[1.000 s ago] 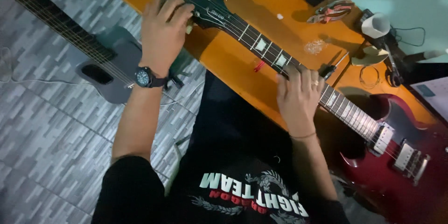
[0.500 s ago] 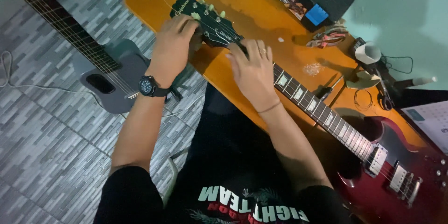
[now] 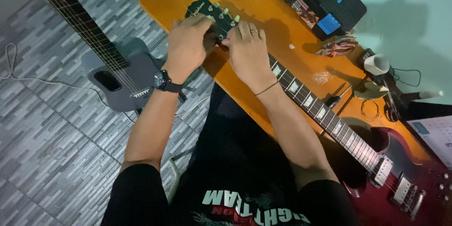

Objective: The person winds a guitar string onto the tuning peg at the headstock, then moves to the bridge to thread the string through the saddle. They pull the string taut and continue winding it at the headstock.

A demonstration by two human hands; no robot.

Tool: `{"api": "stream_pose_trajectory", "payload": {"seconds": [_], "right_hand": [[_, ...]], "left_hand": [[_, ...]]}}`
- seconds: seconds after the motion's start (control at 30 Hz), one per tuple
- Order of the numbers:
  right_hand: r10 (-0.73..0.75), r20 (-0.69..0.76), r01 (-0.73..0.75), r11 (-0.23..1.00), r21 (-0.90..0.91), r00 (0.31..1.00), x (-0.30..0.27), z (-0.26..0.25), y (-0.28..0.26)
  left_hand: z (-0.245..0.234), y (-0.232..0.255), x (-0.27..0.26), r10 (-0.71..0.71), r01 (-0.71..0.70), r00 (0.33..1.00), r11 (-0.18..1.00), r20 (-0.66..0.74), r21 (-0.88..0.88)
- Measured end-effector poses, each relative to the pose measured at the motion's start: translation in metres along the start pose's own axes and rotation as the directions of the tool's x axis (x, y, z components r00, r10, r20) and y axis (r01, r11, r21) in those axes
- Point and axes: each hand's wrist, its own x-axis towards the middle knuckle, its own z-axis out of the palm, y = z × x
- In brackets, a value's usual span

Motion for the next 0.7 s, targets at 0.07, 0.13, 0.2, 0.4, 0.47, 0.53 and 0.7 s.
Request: {"api": "stream_pose_trajectory", "payload": {"seconds": [0.07,0.13,0.2,0.4,0.47,0.53,0.7], "right_hand": [[0.017,0.112,-0.015,1.000,-0.020,0.994,0.001,0.002,0.000],[0.060,0.127,-0.072,0.993,0.093,0.990,0.001,0.004,0.006],[0.089,0.146,-0.119,0.971,0.209,0.985,0.003,0.005,0.007],[0.058,0.142,-0.100,0.946,0.309,0.988,0.000,-0.012,0.013],[0.141,0.087,-0.164,0.902,0.399,0.986,-0.005,-0.017,0.021],[0.101,0.023,-0.103,0.955,0.279,0.995,-0.012,-0.018,0.035],[0.339,0.018,-0.329,0.897,0.296,0.941,-0.038,-0.053,0.018]], "left_hand": [[0.001,0.000,0.005,0.042,-0.042,0.999,0.997,0.002,0.069],[0.011,-0.007,0.007,0.073,-0.074,0.997,0.995,0.014,0.073],[0.009,-0.009,0.003,0.094,-0.095,0.995,0.992,0.022,0.081],[0.031,-0.013,-0.007,-0.003,-0.005,0.999,0.970,-0.034,-0.243],[0.047,-0.013,-0.007,-0.064,0.055,0.998,0.963,-0.027,-0.263],[0.030,0.001,-0.009,-0.040,-0.006,0.985,0.964,-0.169,-0.267],[0.016,0.094,-0.045,-0.059,-0.079,0.969,0.847,-0.241,-0.525]]}}
